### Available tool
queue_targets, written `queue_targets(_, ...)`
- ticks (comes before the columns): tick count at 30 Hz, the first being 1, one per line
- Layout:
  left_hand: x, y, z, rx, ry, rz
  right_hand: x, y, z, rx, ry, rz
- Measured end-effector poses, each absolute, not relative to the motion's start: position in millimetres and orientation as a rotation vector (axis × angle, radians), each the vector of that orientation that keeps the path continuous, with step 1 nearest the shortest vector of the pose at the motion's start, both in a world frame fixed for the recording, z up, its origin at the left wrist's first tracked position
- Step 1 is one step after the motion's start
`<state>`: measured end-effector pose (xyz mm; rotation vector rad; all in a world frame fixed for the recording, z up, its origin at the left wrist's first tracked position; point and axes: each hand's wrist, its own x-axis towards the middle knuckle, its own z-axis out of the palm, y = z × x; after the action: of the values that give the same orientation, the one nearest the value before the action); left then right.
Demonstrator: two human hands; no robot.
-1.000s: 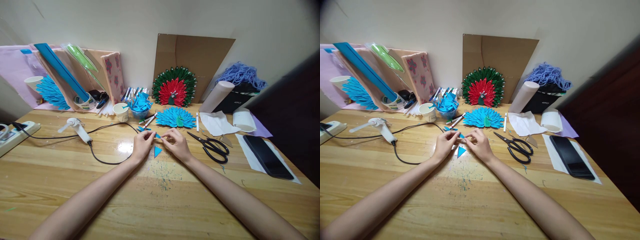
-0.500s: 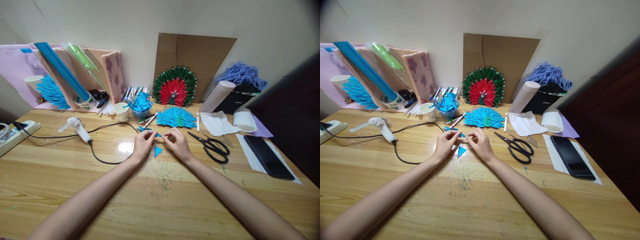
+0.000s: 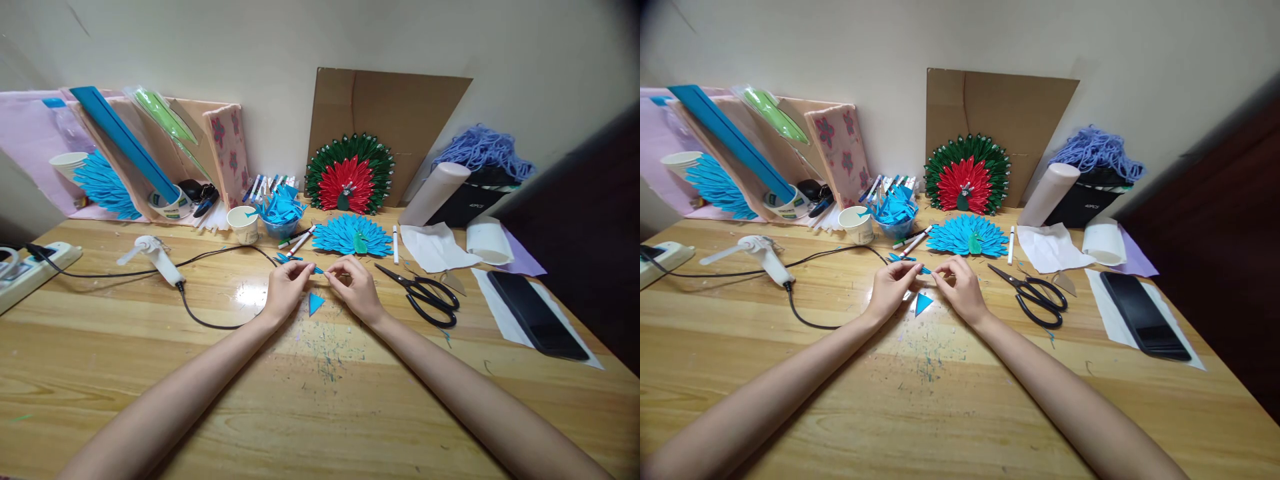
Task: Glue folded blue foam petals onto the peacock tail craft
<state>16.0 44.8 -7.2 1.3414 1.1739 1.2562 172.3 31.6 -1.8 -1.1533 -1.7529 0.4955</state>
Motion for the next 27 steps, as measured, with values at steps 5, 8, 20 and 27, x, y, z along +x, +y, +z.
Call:
queue_targets(5,15.3,45.4,-6.4,1.341,1.171,1.253,172.5,32.6,-3.4,-1.157,-1.753,0.506)
queue_targets(8,15.4,45.6,-6.2,1.333,1.168,1.251,172.4,33.3,-4.2,-1.169,-1.765,0.503)
queue_targets(20,15.3,44.8,-4.9,1.358,1.171,1.258,172.1,32.7,-5.1,-1.180,-1.814,0.492)
queue_targets(27,15.8,42.5,-2.8,1.407,1.196,1.275,171.9,33.6,-6.6,-1.183,-1.811,0.492)
